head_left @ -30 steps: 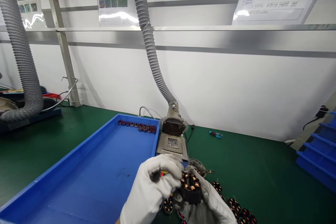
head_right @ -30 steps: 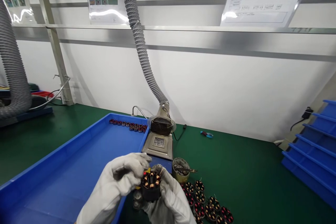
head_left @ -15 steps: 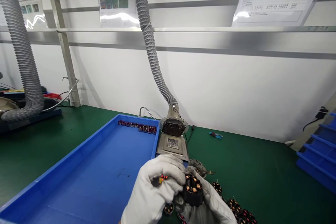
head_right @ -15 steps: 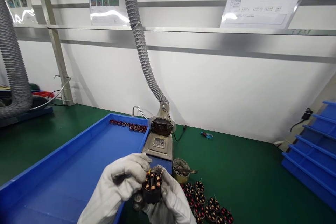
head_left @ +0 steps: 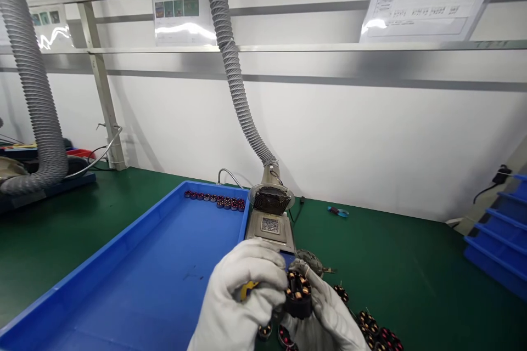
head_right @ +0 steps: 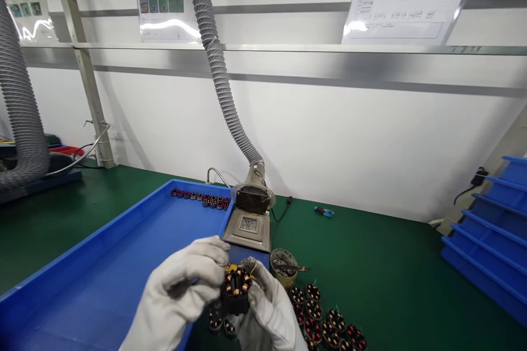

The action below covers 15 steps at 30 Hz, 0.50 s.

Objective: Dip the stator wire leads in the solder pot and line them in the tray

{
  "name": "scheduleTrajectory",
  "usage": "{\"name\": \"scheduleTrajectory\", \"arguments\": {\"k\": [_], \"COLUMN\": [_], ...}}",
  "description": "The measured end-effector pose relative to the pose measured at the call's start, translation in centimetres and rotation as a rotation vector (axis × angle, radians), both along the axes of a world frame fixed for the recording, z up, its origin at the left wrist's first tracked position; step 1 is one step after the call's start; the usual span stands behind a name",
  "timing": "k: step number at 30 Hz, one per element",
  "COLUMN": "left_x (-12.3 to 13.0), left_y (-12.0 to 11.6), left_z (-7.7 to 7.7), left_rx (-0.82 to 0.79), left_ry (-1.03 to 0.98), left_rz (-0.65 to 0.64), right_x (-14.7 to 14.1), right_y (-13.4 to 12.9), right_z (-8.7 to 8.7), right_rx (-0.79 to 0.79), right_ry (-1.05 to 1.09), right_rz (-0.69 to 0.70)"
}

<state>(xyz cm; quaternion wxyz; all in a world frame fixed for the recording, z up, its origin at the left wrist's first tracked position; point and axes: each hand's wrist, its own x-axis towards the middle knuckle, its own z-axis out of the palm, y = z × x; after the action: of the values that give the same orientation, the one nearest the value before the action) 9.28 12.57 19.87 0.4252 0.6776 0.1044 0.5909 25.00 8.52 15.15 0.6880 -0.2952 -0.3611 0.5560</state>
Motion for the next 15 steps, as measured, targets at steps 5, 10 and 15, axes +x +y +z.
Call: {"name": "scheduleTrajectory", "arguments": {"k": [5,10,15], "left_x": [-1.5,0.0,0.2], "left_y": [0.3,0.2,0.1], "left_z": [-0.2,1.5,0.5], "left_rx": [-0.237,-0.207,-0.004], "left_ry": [0.073,0.203,-0.016], "left_rz": [0.092,-0.078,0.031], "right_x": [0.2,-0.4,-2.3], "right_y": [0.1,0.1,-0.2], "right_z": [-0.8,-0.6,1.0], "right_rx": [-0.008,-0.003,0.065], "right_ry": [0.0,-0.023,-0.087], "right_rz": [-0.043,-0.106,-0.246]}}
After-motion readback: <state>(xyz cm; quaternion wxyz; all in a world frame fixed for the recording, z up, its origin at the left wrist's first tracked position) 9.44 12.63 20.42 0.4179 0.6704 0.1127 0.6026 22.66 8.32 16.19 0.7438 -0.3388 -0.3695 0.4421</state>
